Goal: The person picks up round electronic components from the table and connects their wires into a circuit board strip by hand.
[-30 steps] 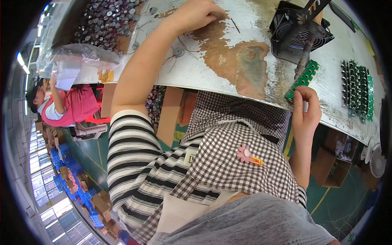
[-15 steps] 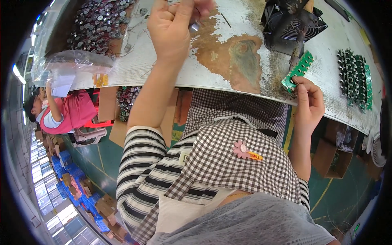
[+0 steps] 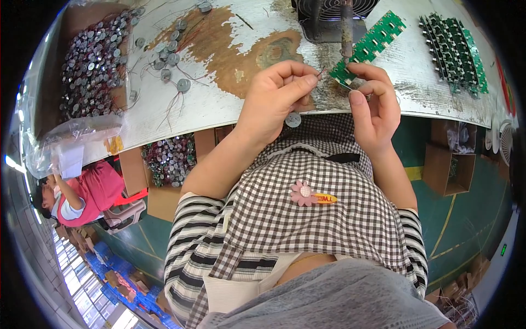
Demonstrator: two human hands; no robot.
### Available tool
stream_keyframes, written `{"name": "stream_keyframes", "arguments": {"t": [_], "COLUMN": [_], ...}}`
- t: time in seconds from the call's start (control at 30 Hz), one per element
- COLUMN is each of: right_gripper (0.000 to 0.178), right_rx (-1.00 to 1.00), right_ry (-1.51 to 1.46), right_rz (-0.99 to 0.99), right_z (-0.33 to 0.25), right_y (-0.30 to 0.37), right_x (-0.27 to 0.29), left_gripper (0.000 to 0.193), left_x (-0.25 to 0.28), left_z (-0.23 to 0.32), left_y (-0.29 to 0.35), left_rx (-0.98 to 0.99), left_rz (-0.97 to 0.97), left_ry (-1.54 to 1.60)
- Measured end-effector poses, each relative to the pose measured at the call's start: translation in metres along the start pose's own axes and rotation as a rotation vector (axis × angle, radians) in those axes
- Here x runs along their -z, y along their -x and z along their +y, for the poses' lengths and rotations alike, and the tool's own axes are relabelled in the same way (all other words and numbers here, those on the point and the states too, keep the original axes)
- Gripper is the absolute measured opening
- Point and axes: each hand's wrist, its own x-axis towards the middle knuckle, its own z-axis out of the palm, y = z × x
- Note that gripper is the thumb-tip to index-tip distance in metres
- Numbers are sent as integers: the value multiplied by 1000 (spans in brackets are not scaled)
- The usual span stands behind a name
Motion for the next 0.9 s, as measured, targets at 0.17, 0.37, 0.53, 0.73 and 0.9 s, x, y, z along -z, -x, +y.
{"name": "stream_keyframes", "arguments": {"t": [0.17, 0.37, 0.53, 0.73, 0.9], "right_gripper": [10, 8, 8, 10, 12], "right_rx": [-27, -39, -8, -7, 72], "right_ry": [-41, -6, -61, 26, 152], "right_rz": [37, 49, 58, 100, 100], "right_z": [-1, -5, -6, -3, -2], "right_y": [0, -3, -5, -3, -12], "right_x": [0, 3, 6, 2, 3], "left_gripper": [17, 17, 14, 10, 8], "left_x": [-9, -15, -21, -26, -30], "left_z": [-4, -7, -3, -6, -7], "left_y": [-4, -13, -15, -15, -24], "left_rx": [-53, -178, -155, -251, -418], "left_rz": [16, 28, 14, 54, 69], "left_ry": [-71, -204, -172, -234, -233]}}
